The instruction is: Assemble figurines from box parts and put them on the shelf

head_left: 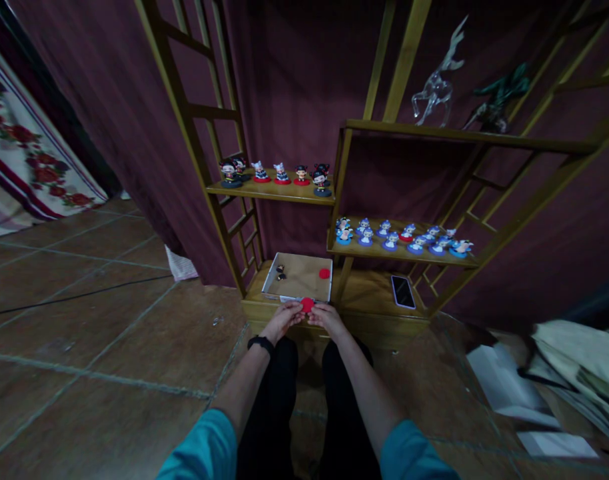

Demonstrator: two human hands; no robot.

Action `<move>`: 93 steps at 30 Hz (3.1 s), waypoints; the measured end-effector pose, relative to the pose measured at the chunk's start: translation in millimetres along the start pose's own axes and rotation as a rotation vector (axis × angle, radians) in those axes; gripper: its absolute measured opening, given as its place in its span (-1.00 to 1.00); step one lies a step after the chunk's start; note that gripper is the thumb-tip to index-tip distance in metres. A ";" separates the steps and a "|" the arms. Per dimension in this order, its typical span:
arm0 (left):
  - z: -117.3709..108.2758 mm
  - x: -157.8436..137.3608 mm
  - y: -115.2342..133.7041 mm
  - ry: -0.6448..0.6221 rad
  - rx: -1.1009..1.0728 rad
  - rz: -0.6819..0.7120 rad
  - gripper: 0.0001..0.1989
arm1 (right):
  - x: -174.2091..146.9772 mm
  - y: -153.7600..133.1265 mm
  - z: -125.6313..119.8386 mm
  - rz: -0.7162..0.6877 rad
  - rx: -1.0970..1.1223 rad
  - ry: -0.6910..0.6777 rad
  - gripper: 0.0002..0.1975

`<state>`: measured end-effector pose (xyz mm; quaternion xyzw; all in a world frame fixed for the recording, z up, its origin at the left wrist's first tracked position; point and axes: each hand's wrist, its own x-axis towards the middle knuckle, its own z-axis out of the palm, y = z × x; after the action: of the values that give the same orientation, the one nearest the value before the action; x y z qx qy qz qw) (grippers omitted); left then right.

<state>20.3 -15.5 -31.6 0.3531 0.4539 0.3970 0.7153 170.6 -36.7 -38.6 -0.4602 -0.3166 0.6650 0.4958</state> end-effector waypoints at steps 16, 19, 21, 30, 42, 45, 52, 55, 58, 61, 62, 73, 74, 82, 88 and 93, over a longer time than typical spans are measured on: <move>0.0 -4.4 3.6 -0.134 0.088 0.143 -0.52 | -5.2 -8.0 -8.0 0.132 0.167 -0.089 -0.89; -0.7 -2.1 2.2 -0.098 0.085 0.123 -0.54 | -5.5 -8.0 -8.7 0.130 0.144 -0.105 -0.87; -1.1 -1.2 1.9 -0.070 0.082 0.106 -0.57 | -5.9 -8.1 -8.6 0.138 0.118 -0.112 -0.85; -2.8 0.1 2.3 -0.049 0.033 0.056 -0.68 | -5.0 -7.2 -6.4 0.100 0.046 -0.081 -0.84; 1.8 -0.7 0.9 -0.041 0.135 0.071 -0.72 | -9.0 -12.0 -4.5 0.098 0.045 -0.069 -0.78; 1.3 -0.1 -0.5 0.009 0.171 0.057 -0.68 | -9.5 -12.6 -5.1 0.081 0.023 0.005 -0.79; 3.1 0.7 -3.9 0.037 0.163 -0.006 -0.72 | -11.8 -9.9 -4.6 0.009 0.014 0.107 -0.79; 6.6 0.1 -5.3 0.006 0.144 -0.027 -0.73 | -12.0 -6.7 -3.4 0.017 0.041 0.022 -0.71; 10.4 -0.5 -6.4 -0.022 0.137 -0.046 -0.72 | -9.8 -2.8 -2.6 0.003 0.050 -0.005 -0.68; 13.5 -0.1 -7.5 -0.036 0.138 -0.061 -0.74 | -7.3 0.0 -2.0 -0.009 0.040 0.029 -0.71; 14.4 0.2 -7.9 -0.031 0.133 -0.061 -0.76 | -6.8 0.5 -1.8 -0.012 0.040 0.040 -0.71; 21.4 -4.8 -11.7 -0.001 0.019 0.038 -0.83 | -11.4 1.7 4.6 -0.005 0.107 0.107 -0.81; 21.8 -6.2 -12.1 -0.001 0.024 0.052 -0.83 | -12.8 2.0 5.1 -0.011 0.112 0.103 -0.81; 23.6 -18.7 -10.0 -0.006 0.108 0.122 -0.86 | -28.2 1.1 8.3 -0.052 0.069 0.059 -0.78; 24.2 -25.5 -10.0 -0.010 0.139 0.130 -0.83 | -36.3 -1.6 7.9 -0.074 0.042 0.019 -0.80; 24.5 -23.7 -13.8 -0.008 0.131 0.121 -0.83 | -37.2 -4.0 4.3 -0.075 0.016 0.001 -0.85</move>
<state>40.1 -46.1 -26.4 0.4274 0.4536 0.4077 0.6674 171.2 -70.7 -22.4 -0.4443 -0.3282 0.6480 0.5243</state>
